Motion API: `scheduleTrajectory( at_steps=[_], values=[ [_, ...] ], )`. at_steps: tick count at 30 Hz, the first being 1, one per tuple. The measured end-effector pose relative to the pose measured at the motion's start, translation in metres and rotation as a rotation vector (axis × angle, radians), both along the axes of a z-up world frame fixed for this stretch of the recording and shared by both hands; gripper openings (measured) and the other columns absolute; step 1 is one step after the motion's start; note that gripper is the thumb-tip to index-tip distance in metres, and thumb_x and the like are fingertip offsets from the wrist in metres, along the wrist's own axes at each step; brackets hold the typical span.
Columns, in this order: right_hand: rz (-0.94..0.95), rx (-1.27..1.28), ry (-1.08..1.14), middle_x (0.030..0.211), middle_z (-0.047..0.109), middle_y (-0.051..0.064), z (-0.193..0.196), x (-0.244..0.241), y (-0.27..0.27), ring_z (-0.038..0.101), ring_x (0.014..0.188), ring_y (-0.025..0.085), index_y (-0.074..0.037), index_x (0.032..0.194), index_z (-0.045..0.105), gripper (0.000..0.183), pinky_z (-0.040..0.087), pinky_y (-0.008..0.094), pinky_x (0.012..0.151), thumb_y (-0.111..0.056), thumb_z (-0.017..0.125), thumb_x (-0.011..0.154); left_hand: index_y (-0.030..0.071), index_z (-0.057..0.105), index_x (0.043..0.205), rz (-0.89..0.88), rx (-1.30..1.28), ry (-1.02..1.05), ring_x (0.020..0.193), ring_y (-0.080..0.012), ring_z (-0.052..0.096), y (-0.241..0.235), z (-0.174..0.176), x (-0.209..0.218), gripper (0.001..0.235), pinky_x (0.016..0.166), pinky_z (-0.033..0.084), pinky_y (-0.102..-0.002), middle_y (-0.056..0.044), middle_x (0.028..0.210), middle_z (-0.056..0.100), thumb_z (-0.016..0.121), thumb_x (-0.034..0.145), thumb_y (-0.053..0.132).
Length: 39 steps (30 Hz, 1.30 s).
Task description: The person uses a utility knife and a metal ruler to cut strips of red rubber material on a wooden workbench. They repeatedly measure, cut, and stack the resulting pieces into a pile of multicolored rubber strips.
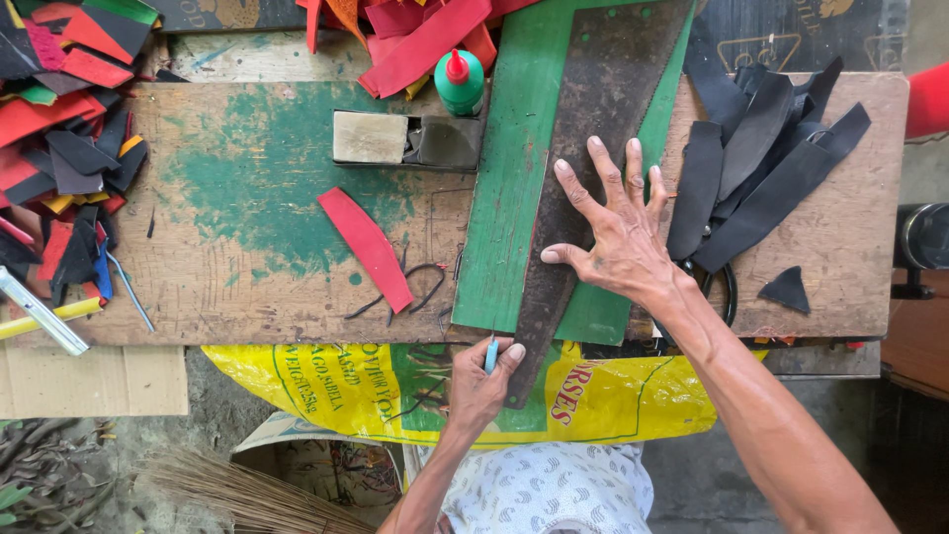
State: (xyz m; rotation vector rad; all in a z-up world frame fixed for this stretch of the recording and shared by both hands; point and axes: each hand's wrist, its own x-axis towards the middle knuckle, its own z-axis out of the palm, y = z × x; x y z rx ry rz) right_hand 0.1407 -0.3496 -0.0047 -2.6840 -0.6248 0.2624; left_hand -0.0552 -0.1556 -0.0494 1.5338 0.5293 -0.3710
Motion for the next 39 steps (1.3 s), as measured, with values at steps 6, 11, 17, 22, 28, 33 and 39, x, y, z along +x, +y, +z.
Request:
scheduleTrajectory(
  at_steps=[6,11,17,22,28,33,39],
  values=[
    [-0.052,0.017,-0.060,0.167,0.021,0.020,0.001,-0.014,0.008,0.016,0.154,0.048,-0.026,0.157,0.043,0.090,0.015,0.067,0.118,-0.056,0.078,0.079,0.002,0.073,0.110,-0.073,0.223,0.090,0.064,-0.0060,0.061,0.023,0.055,0.006,0.040,0.056,0.051,-0.028,0.003,0.075,0.069,0.070,0.095,0.039],
    [-0.036,0.068,-0.138,0.164,0.030,0.019,-0.002,-0.021,0.008,0.021,0.154,0.046,-0.027,0.152,0.053,0.079,0.017,0.063,0.120,-0.052,0.078,0.081,0.001,0.062,0.136,0.063,0.123,-0.107,0.062,-0.0094,0.057,0.033,0.080,0.031,0.042,0.051,0.053,-0.027,-0.006,0.085,0.057,0.058,0.102,0.025],
    [0.029,0.052,0.019,0.161,0.022,0.023,0.017,-0.013,0.003,0.016,0.149,0.051,-0.021,0.153,0.043,0.103,0.015,0.066,0.116,-0.053,0.085,0.064,-0.002,0.072,0.124,0.133,0.019,-0.264,0.064,-0.0080,0.065,-0.001,0.064,0.092,0.031,0.049,0.058,-0.024,-0.007,0.089,0.067,0.062,0.102,0.016],
    [0.022,0.008,0.030,0.163,0.020,0.021,0.024,-0.014,0.006,0.015,0.150,0.049,-0.022,0.155,0.040,0.105,0.016,0.067,0.116,-0.051,0.086,0.065,-0.002,0.073,0.121,0.146,0.025,-0.247,0.061,-0.0077,0.063,-0.019,0.057,0.116,0.029,0.044,0.056,-0.023,-0.008,0.092,0.068,0.062,0.101,0.016],
    [0.026,0.031,0.020,0.163,0.019,0.021,0.021,-0.014,0.003,0.013,0.151,0.049,-0.022,0.156,0.037,0.106,0.015,0.068,0.116,-0.049,0.086,0.065,-0.003,0.073,0.120,0.144,0.042,-0.263,0.061,-0.0069,0.063,-0.028,0.051,0.123,0.028,0.045,0.056,-0.023,-0.007,0.091,0.067,0.062,0.102,0.015],
    [0.024,0.035,0.028,0.164,0.018,0.021,0.018,-0.015,0.002,0.013,0.152,0.049,-0.022,0.157,0.036,0.108,0.014,0.068,0.117,-0.047,0.086,0.065,-0.003,0.073,0.121,0.116,0.093,-0.296,0.060,-0.0066,0.062,-0.028,0.051,0.125,0.028,0.045,0.054,-0.023,-0.007,0.089,0.067,0.064,0.101,0.015],
    [0.028,0.030,0.031,0.164,0.018,0.021,0.018,-0.015,0.003,0.012,0.151,0.049,-0.022,0.157,0.036,0.107,0.014,0.068,0.116,-0.045,0.087,0.065,-0.002,0.074,0.119,0.120,0.120,-0.280,0.061,-0.0072,0.065,-0.028,0.054,0.128,0.027,0.044,0.055,-0.023,-0.007,0.087,0.068,0.064,0.100,0.015]
  ],
)
